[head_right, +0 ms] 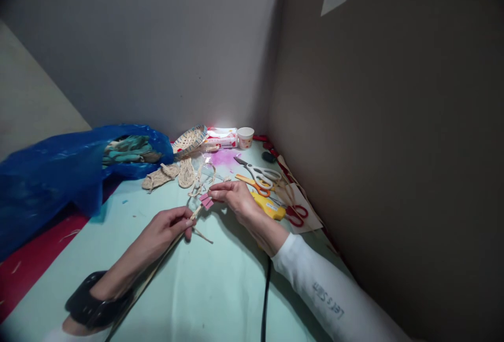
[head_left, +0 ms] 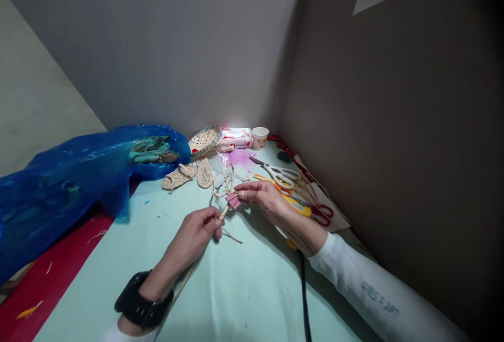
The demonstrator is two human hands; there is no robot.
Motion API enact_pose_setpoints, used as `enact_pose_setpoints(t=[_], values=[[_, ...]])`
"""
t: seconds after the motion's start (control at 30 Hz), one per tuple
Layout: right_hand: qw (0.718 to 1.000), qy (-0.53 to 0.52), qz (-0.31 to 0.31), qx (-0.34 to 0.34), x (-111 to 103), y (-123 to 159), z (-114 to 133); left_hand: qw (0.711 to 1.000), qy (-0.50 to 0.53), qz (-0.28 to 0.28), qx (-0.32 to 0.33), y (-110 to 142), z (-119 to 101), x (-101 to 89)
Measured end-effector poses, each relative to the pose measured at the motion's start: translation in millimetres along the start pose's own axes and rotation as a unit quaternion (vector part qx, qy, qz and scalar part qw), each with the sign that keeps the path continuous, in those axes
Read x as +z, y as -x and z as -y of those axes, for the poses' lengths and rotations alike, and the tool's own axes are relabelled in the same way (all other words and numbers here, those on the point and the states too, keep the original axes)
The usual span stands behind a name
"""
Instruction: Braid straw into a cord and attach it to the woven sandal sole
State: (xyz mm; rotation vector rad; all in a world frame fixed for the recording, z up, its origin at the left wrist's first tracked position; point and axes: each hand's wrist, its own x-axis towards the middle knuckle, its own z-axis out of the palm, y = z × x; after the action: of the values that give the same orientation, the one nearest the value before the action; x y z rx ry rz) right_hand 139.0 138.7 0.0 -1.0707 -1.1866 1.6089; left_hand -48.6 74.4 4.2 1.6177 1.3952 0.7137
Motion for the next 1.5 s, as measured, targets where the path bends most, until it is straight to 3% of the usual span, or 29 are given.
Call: enact_pose_setpoints(t=[0.2,0.6,0.9,1.23,1.5], values=[[1.0,-0.01,-0.001,0.01,0.8,-3.8,0.6,0.999,-0.026,0.023,-0.008,-0.3,6.1,-0.6],[0.999,0.005,0.054,0.005,1.4,-17.4,-3.4,0.999,-0.009,-0.003,-0.03,-3.0,14.1,-1.1],[0.996,0.042,0.077,0.033,-21.2,-12.5,-4.3,0.999,-0.003,-0.032,-0.043,-4.2,17.5,-5.5],[0.976,0.107,0.181,0.047,-14.4,5.2,9.2,0.998,-0.044,-0.012,-0.032,-2.5,12.3,-5.6],[0.981,0.126,0.141,0.034,-12.4,5.2,7.9,0.998,-0.059,-0.011,-0.031,-2.7,10.9,-5.9]])
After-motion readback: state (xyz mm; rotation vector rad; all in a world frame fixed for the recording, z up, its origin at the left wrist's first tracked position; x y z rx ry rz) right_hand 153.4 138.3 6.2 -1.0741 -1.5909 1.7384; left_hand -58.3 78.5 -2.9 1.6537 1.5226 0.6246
